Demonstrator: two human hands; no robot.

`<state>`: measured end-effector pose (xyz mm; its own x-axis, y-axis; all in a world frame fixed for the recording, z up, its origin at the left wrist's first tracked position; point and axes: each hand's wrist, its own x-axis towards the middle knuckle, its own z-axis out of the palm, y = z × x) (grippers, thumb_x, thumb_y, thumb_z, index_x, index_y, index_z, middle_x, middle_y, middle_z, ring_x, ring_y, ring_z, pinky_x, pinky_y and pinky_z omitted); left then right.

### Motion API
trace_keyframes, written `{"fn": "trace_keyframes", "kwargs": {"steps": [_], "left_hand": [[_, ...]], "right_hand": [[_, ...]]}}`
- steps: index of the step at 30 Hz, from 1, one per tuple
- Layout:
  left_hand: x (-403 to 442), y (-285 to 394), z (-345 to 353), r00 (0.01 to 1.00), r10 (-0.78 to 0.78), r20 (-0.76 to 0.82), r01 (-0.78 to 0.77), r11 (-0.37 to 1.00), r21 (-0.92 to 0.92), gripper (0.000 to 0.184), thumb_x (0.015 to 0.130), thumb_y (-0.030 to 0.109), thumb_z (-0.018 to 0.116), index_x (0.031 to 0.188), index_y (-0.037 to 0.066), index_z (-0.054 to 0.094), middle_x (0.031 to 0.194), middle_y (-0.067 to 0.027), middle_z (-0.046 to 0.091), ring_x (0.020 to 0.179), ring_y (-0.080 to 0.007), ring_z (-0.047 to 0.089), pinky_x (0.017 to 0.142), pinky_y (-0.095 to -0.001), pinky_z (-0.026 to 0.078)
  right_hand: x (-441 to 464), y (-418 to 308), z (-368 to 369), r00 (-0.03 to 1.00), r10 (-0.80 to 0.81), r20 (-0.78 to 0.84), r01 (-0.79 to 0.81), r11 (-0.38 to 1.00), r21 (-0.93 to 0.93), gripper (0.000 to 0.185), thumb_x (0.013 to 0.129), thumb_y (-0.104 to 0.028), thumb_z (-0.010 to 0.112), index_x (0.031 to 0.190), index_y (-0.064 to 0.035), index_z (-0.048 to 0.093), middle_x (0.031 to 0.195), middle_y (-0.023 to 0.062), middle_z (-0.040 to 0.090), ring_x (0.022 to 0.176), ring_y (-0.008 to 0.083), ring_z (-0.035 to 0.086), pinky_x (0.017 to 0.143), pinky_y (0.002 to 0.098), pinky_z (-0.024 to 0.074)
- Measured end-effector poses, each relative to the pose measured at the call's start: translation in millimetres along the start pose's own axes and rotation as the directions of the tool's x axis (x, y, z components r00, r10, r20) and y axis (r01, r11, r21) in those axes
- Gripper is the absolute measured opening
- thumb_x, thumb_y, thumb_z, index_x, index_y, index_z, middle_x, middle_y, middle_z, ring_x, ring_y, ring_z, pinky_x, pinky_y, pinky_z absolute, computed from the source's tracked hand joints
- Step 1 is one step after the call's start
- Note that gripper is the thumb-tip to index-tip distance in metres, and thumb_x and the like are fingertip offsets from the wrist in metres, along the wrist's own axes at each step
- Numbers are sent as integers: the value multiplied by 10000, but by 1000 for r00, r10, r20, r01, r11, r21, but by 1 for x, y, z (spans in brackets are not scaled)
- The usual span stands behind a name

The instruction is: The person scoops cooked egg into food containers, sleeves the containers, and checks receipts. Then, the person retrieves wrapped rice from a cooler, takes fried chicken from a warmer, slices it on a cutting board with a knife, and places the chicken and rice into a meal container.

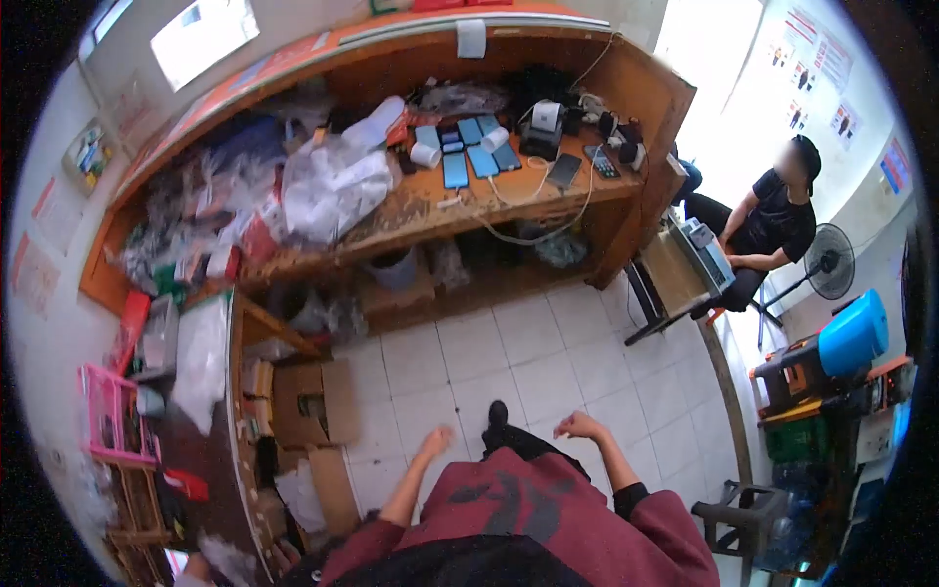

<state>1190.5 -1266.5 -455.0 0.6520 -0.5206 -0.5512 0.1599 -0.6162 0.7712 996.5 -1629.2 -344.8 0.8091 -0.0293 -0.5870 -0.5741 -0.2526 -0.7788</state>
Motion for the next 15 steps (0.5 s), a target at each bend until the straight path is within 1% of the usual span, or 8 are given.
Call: {"fn": "trace_keyframes", "kwargs": {"steps": [1,5,6,9,10,12,13,15], "left_hand": [[25,-38,5,937,230,262,-189,967,-171,241,852,194,488,1028,47,563,854,-100,625,692,-186,577,643,-322,474],[43,79,-20,935,352,42,-354,932,79,279,871,210,479,1096,59,546,870,-98,623,737,-196,583,698,-320,470],[58,118,-35,933,360,9,-359,928,96,289,876,214,477,1113,62,541,874,-98,623,748,-198,584,711,-320,470],[126,205,-80,986,167,18,-166,985,-43,295,890,239,457,1106,58,541,885,-99,627,788,-214,595,729,-328,465],[159,224,-89,981,195,14,-195,980,-32,291,895,239,444,1093,51,543,896,-110,628,816,-233,601,729,-338,467],[219,284,-111,947,320,-16,-316,942,116,272,900,215,423,1060,33,546,908,-129,628,852,-267,606,734,-355,467],[238,332,-122,911,411,-23,-393,885,249,255,900,191,416,1039,22,547,910,-138,627,861,-282,605,739,-361,465],[290,418,-135,870,492,13,-486,855,183,209,883,138,431,1001,15,551,911,-159,615,876,-319,588,761,-365,459]], "right_hand": [[34,-21,-29,997,-73,-34,73,997,4,232,767,-201,544,862,-38,678,725,89,657,578,126,572,528,289,484],[132,-158,-143,998,-51,-25,44,969,-241,335,767,-123,466,1083,-57,557,834,68,633,737,153,594,639,297,501],[167,-172,-172,950,-308,-55,276,908,-316,296,792,-159,493,1053,-40,568,850,80,632,744,164,593,674,307,485],[237,-259,-263,815,-560,-149,477,794,-376,288,827,-216,568,1051,-36,572,872,96,632,815,170,590,717,303,464],[259,-286,-295,809,-562,-170,470,794,-386,314,808,-255,587,1008,-13,579,933,167,620,852,268,600,734,357,467],[341,-287,-369,723,-633,-277,483,750,-452,311,830,-164,567,1116,-45,535,940,79,601,822,169,583,711,300,477],[365,-297,-409,830,-439,-343,404,898,-171,380,803,-172,607,1140,-29,505,929,62,592,794,152,571,688,295,481],[385,-332,-470,646,-379,-662,449,891,-71,461,765,-187,655,1147,4,481,944,69,589,748,142,566,672,291,484]]}}
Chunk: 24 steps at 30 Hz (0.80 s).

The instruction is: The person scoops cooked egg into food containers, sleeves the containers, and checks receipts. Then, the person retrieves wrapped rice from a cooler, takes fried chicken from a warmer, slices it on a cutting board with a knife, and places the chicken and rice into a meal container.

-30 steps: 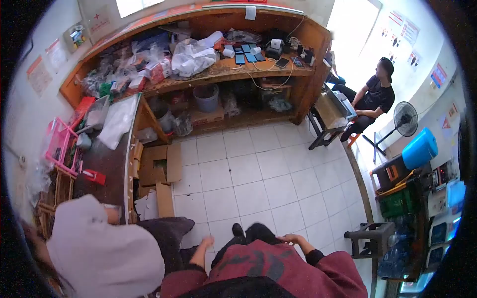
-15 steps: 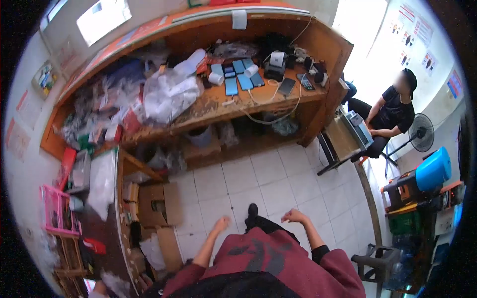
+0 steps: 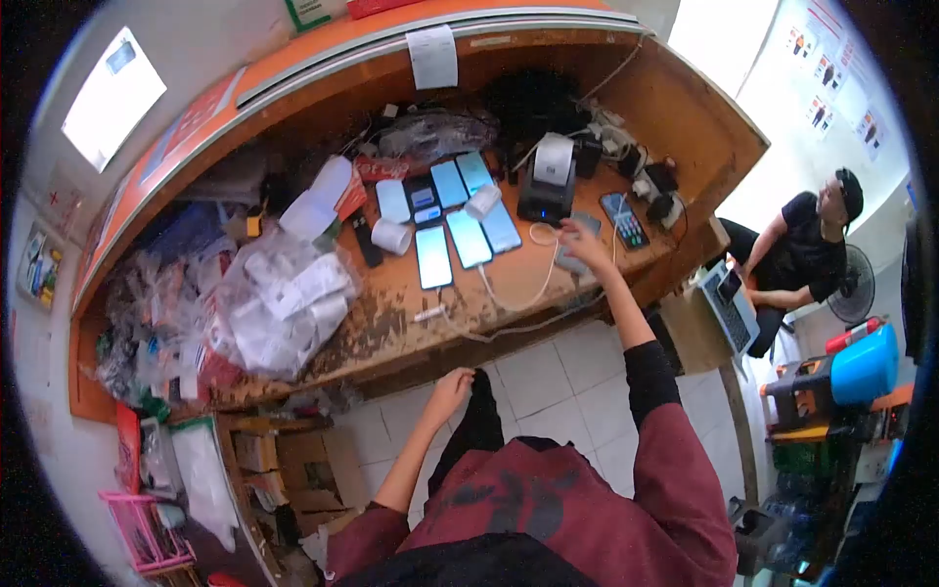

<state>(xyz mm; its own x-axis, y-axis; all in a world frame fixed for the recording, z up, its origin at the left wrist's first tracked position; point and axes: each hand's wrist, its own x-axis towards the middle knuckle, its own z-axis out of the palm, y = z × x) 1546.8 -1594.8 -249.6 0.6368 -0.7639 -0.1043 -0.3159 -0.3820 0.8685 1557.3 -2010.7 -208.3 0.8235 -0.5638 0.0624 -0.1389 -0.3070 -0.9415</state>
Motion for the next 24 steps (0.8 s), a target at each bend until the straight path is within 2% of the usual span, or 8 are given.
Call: {"fn": "trace_keyframes", "kwargs": {"steps": [4,10,12,13,15,19,21,24], "left_hand": [[164,51,-3,950,300,90,-311,935,171,193,827,89,473,973,-24,531,952,-177,583,926,-334,549,795,-390,442],[358,100,38,855,512,85,-441,631,638,500,782,113,469,1234,-74,363,1347,-232,284,1262,-341,281,1008,-421,287],[381,89,55,844,532,67,-363,474,802,549,791,154,462,1276,-68,329,1385,-217,242,1292,-314,253,1022,-412,275],[390,86,61,868,491,67,-302,417,857,564,796,171,454,1289,-66,314,1403,-209,209,1302,-310,234,1032,-408,256],[387,89,71,904,421,76,-248,370,895,579,801,187,445,1301,-65,300,1421,-201,176,1311,-307,215,1042,-405,237],[386,121,46,960,256,110,-258,672,694,535,819,152,482,1292,-43,326,1369,-230,278,1277,-276,302,1024,-382,271],[390,125,22,984,58,166,-20,975,-221,383,876,118,434,1233,-17,404,1217,-213,475,1156,-245,465,972,-358,345],[364,171,-32,995,-10,-94,-43,837,-545,282,943,118,325,1149,-1,475,1061,-129,588,1015,-207,560,872,-296,429]], "right_hand": [[136,7,-42,969,119,-216,-168,960,-226,459,741,-210,686,1092,28,513,933,65,592,722,134,564,669,282,481],[191,-41,-52,920,-26,391,30,1000,-3,404,732,-208,706,1044,8,566,929,50,609,812,106,551,753,276,456],[191,-56,-59,765,-77,640,123,992,-28,420,738,-239,700,1043,14,558,920,58,614,886,129,541,784,288,442],[200,-59,-71,633,112,766,393,806,-443,451,742,-289,694,1037,19,549,934,79,609,882,154,550,784,292,443],[202,-87,-85,360,452,816,554,601,-577,487,746,-328,685,1053,18,532,954,99,601,878,178,551,784,300,443],[176,-151,-99,640,165,750,-20,980,-199,466,769,-257,680,1090,29,502,987,98,596,913,162,557,794,304,450],[166,-160,-95,791,104,602,-196,977,88,461,792,-235,661,1126,24,478,1011,97,587,922,160,551,817,305,446],[158,-168,-87,782,103,614,-237,961,141,490,800,-225,650,1170,16,437,1008,100,584,859,154,576,681,275,491]]}}
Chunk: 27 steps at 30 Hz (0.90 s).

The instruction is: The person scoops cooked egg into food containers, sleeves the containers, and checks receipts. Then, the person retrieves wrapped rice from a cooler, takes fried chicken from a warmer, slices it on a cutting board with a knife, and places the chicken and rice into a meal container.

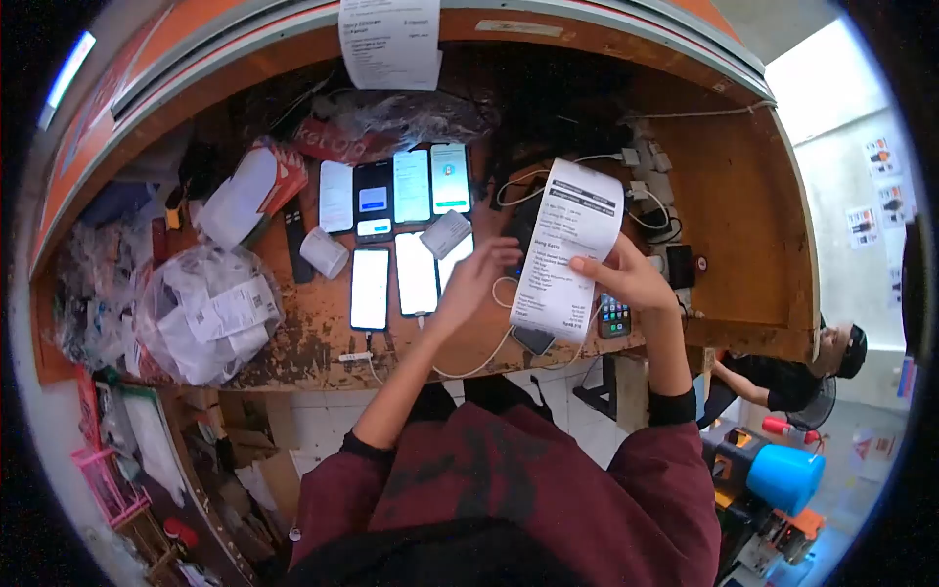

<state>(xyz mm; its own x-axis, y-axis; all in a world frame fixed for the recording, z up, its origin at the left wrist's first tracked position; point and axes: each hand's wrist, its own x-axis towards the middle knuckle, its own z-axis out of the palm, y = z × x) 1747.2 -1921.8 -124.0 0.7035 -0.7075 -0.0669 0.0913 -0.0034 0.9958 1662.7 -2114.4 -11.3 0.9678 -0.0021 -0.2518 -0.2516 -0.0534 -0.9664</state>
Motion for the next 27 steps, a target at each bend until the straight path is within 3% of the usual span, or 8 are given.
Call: {"fn": "trace_keyframes", "kwargs": {"steps": [4,7,10,13,17,22,25,27], "left_hand": [[-15,53,-34,976,97,-196,-108,993,-44,292,950,156,320,1151,-3,460,1138,-132,527,1049,-212,527,908,-323,423],[-22,103,-54,903,301,-306,-257,950,177,302,938,181,344,1171,41,474,1190,-120,516,1126,-224,482,952,-333,360],[-21,147,-68,820,573,-24,-499,733,463,350,922,209,377,1235,60,426,1287,-144,426,1211,-269,396,1017,-346,274],[-33,141,-78,892,185,413,-293,931,216,420,868,335,500,1190,66,486,1108,-132,572,1056,-261,520,925,-343,369],[-78,115,-105,902,-177,394,-32,883,469,321,835,357,563,897,44,598,716,-83,602,687,-167,573,627,-305,433],[-129,82,-104,986,-91,140,-6,817,577,303,879,334,491,856,46,581,650,-138,571,610,-266,581,559,-361,426],[-161,71,-102,999,-33,-38,51,726,686,320,897,322,453,859,34,586,672,-184,571,633,-365,567,552,-401,428],[-183,54,-111,990,-10,-142,93,800,592,333,897,323,454,880,26,604,700,-184,585,634,-344,579,560,-379,433]], "right_hand": [[7,-13,15,994,-6,109,9,999,-34,509,800,-213,648,1194,7,412,999,103,586,800,133,592,528,228,491],[16,-34,32,966,-8,257,21,999,-47,519,809,-229,636,1205,9,398,1003,101,585,827,146,584,613,250,498],[26,-36,58,901,-20,433,51,997,-60,521,818,-237,622,1213,8,387,1009,96,584,866,168,574,702,269,483],[34,-52,73,761,102,640,181,915,-361,483,821,-234,606,1184,14,407,986,122,589,870,183,581,719,288,469],[45,-51,77,600,123,790,361,840,-405,417,817,-207,584,1128,28,437,890,185,597,798,256,623,662,349,475],[55,-37,118,628,214,748,462,671,-580,391,812,-225,587,1089,27,476,833,197,614,749,308,619,643,368,476],[46,-17,179,745,-116,657,496,755,-429,317,765,-248,658,964,-11,589,786,160,616,686,294,598,611,347,449],[41,17,199,808,-42,588,396,778,-488,310,765,-241,658,972,-19,594,797,158,617,706,290,597,623,342,448]]}}
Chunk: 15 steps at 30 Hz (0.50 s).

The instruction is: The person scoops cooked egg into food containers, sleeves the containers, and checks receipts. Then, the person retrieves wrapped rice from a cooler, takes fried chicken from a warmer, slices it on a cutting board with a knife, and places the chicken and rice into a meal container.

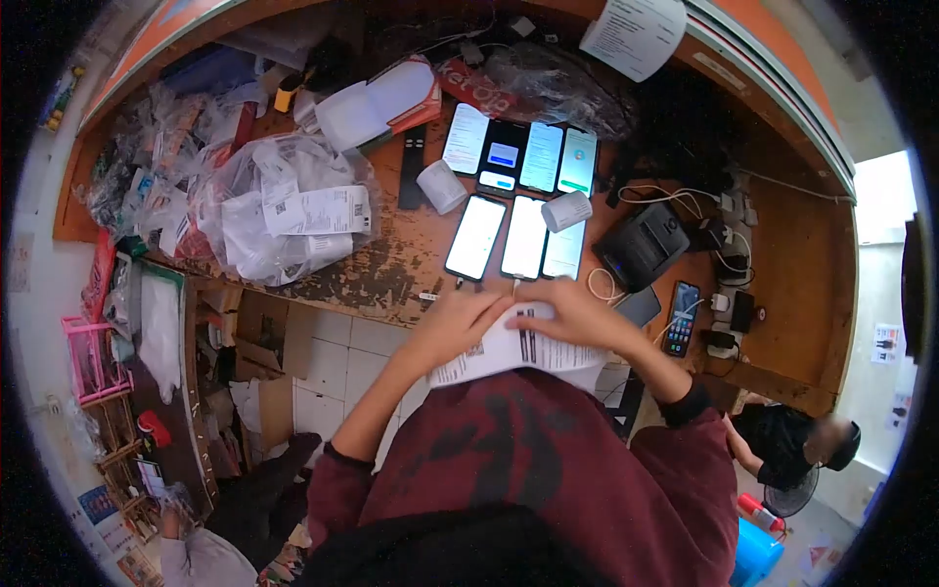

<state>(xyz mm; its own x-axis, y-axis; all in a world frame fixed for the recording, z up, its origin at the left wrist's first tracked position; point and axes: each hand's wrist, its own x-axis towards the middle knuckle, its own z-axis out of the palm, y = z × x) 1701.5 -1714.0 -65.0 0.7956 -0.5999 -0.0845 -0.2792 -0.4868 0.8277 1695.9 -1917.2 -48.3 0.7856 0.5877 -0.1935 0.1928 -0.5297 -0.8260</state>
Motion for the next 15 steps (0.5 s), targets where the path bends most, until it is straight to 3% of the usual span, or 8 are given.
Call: {"fn": "trace_keyframes", "kwargs": {"steps": [1,5,8,9,12,13,14,15], "left_hand": [[-8,0,-5,993,-98,64,106,985,-139,332,900,307,456,919,14,611,733,-186,597,636,-298,588,580,-350,437],[-35,-33,17,991,-126,54,136,955,-263,312,897,301,461,915,25,605,614,-190,528,537,-272,518,532,-338,404],[-42,-43,20,992,-121,26,111,787,-607,315,911,273,466,934,-17,586,673,-77,573,635,-86,477,573,-268,399],[-41,-40,19,989,-122,82,146,747,-649,338,920,276,451,917,-38,576,709,-35,581,690,-67,476,611,-258,409],[-35,-32,10,979,-142,145,201,776,-598,318,922,257,447,896,-35,571,695,-48,569,687,-77,496,627,-253,417],[-35,-47,32,981,-96,-167,-20,813,-581,325,921,259,449,858,-40,559,654,-58,535,640,-89,477,587,-263,404],[-37,-69,41,979,-103,-176,-20,811,-585,325,921,259,449,858,-40,559,654,-58,535,640,-89,477,587,-263,404],[-41,-86,39,924,-261,-278,80,846,-527,334,919,267,450,824,-38,547,621,-61,502,603,-99,454,557,-275,391]], "right_hand": [[3,-1,8,1000,0,2,0,1000,-1,310,765,-241,658,972,-19,594,797,158,617,706,290,597,623,342,448],[12,-12,38,999,-32,29,29,997,75,267,775,-214,643,944,-14,589,801,172,595,724,311,582,625,353,443],[16,-12,45,977,-194,-84,199,978,55,255,783,-218,620,954,-33,578,807,175,592,701,353,564,612,394,448],[16,-18,37,963,-267,-31,268,963,21,217,790,-195,610,933,-36,571,793,155,583,700,346,562,613,394,445],[19,-12,24,918,-391,67,396,912,-102,142,803,-156,592,885,-45,560,733,125,542,698,318,563,618,388,443],[20,-15,17,899,-432,74,438,893,-109,142,798,-152,595,866,-36,549,723,129,538,689,308,564,611,381,440],[22,-15,11,878,-471,83,478,871,-115,145,794,-148,598,846,-28,538,712,134,533,679,299,565,604,374,437],[25,-9,0,899,-411,151,431,892,-137,141,783,-132,600,860,-23,554,747,123,566,688,264,580,612,353,452]]}}
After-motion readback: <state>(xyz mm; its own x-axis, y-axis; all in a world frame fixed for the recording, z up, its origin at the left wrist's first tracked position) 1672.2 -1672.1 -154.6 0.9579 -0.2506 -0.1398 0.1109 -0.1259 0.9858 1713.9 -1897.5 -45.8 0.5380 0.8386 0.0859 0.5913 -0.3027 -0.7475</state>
